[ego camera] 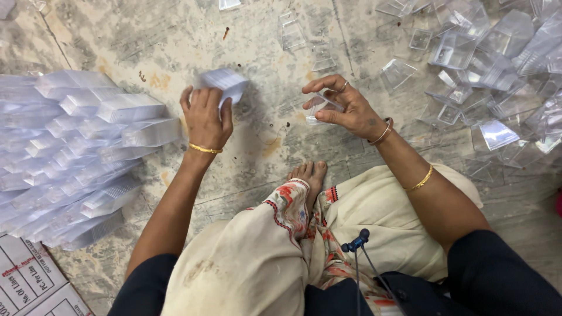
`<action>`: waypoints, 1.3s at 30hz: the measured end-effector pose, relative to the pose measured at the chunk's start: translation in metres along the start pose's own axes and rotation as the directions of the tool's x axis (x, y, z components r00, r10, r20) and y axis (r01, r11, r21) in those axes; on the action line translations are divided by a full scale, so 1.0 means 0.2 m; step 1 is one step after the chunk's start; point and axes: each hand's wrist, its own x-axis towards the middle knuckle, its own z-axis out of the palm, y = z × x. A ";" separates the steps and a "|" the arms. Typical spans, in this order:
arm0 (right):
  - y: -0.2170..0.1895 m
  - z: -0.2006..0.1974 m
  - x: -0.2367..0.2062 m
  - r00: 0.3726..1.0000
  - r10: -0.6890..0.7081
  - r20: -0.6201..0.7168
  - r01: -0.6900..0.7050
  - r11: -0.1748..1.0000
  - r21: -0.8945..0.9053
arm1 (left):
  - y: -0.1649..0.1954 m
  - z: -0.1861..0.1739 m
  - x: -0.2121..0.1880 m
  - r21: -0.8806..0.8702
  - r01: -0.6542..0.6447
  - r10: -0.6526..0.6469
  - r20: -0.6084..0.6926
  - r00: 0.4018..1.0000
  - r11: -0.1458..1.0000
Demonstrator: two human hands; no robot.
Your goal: The person sits on the floor and nests small transparent plastic cups one at a time into stacks, picking loose cups from the floor and pressing them together, then placing completed stacks with other finished stacks of cups.
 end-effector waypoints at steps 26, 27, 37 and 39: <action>-0.05 -0.03 0.00 0.999 0.028 -0.020 -0.029 0.998 -0.052 | -0.37 0.22 0.16 -0.087 0.265 -0.259 0.071 0.963 0.960; -0.05 -0.03 0.00 0.999 0.027 -0.021 -0.028 0.998 -0.050 | -0.39 0.22 0.13 -0.110 0.348 -0.340 0.084 0.937 0.931; -0.02 -0.03 0.01 0.999 0.035 -0.025 -0.037 0.996 -0.083 | -0.22 0.33 0.19 0.214 0.345 -0.381 0.155 0.912 0.914; -0.02 -0.03 0.01 0.998 0.048 -0.033 -0.050 0.997 -0.066 | -0.21 0.33 0.26 0.185 0.399 -0.435 0.243 0.867 0.898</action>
